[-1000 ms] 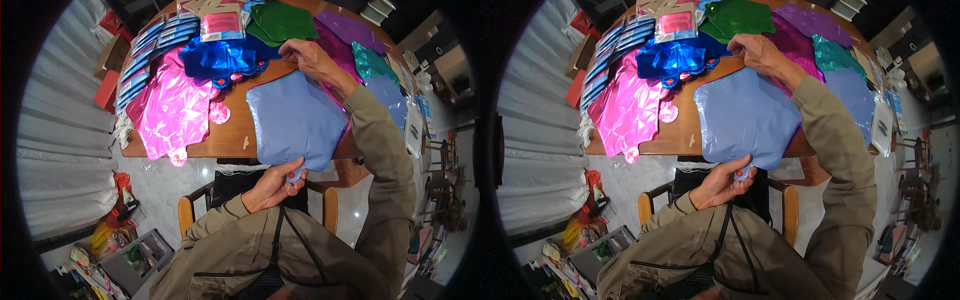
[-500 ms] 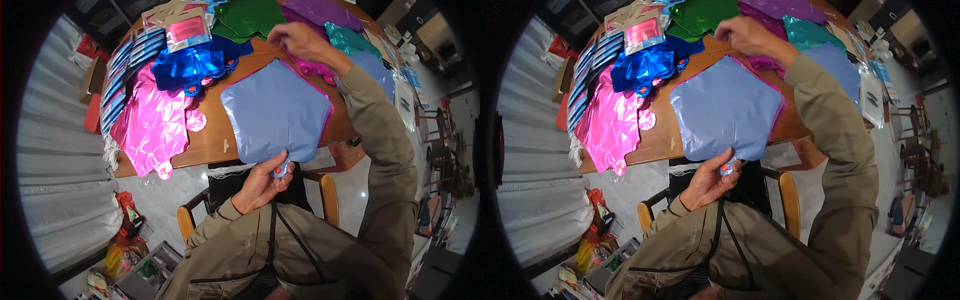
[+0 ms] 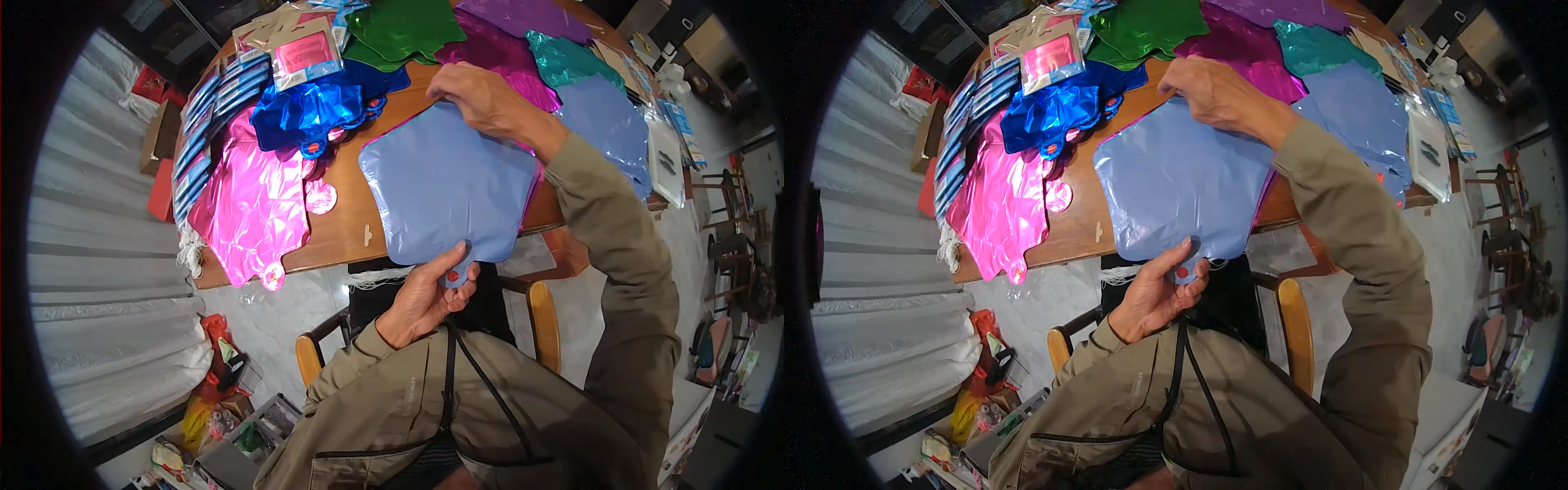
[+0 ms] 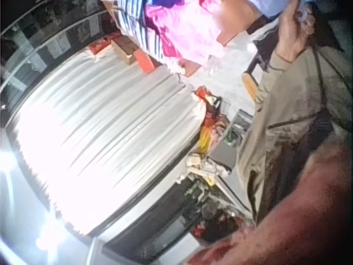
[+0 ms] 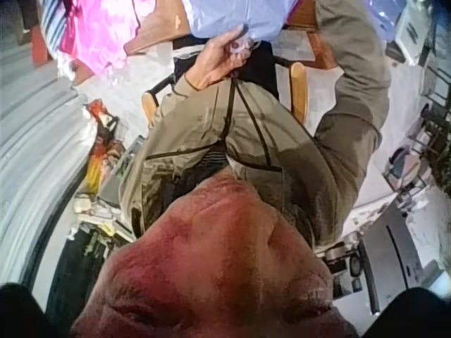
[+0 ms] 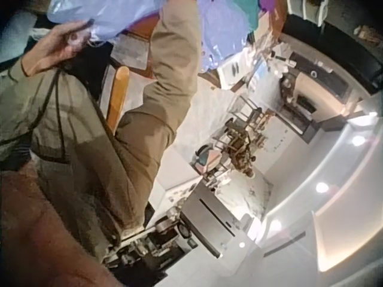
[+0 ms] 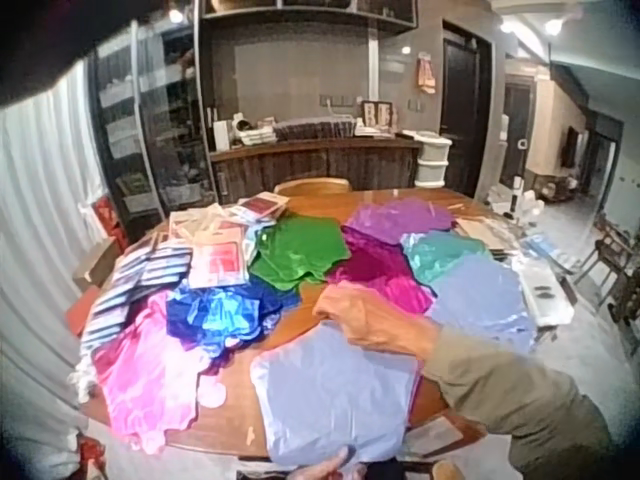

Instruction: Sorting and folding colorful foil balloons on a workspace.

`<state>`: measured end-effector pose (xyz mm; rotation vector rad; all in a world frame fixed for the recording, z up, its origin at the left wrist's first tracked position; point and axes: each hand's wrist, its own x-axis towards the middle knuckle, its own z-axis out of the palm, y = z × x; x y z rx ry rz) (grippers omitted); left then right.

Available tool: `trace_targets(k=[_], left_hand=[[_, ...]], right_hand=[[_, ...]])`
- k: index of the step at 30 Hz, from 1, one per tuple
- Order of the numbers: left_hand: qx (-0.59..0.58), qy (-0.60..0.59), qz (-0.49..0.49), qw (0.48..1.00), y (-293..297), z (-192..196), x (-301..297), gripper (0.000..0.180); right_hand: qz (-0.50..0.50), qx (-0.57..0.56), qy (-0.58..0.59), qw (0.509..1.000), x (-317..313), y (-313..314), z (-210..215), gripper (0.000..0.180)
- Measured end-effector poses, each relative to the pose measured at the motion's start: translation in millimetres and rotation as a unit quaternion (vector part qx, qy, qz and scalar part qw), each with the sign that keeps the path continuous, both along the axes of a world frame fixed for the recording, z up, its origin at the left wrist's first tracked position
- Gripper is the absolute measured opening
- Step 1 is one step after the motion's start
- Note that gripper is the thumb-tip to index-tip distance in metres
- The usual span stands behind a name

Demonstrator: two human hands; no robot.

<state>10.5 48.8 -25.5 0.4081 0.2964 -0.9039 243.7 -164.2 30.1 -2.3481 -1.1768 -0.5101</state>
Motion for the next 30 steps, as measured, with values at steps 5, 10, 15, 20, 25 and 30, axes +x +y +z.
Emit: trace_targets(k=[5,10,15,20,25,30], left_hand=[[-0.011,0.026,0.014,1.000,0.8,-5.3,-1.6,0.020],[-0.008,0.026,0.010,1.000,5.9,-6.7,0.8,0.021],[-0.013,0.027,-0.006,1.000,4.2,-6.0,5.0,0.020],[-0.001,0.003,0.000,1.000,2.8,-4.7,4.7,0.024],[0.012,-0.003,-0.002,1.000,3.1,-3.9,4.2,0.023],[0.019,0.006,-0.011,1.000,6.1,-5.8,3.7,0.019]], right_hand=[[-0.037,-0.029,0.080,0.996,-7.6,4.5,0.7,0.015],[-0.273,0.075,0.190,0.940,-69.8,-18.3,53.1,0.011],[-0.402,0.135,0.463,0.778,-148.2,-80.5,64.0,0.024],[-0.437,0.137,0.482,0.747,-168.2,-77.4,39.9,0.023],[-0.419,0.071,0.463,0.778,-156.1,-59.7,39.0,0.020],[-0.452,0.110,0.459,0.757,-154.7,-66.7,41.2,0.017]])
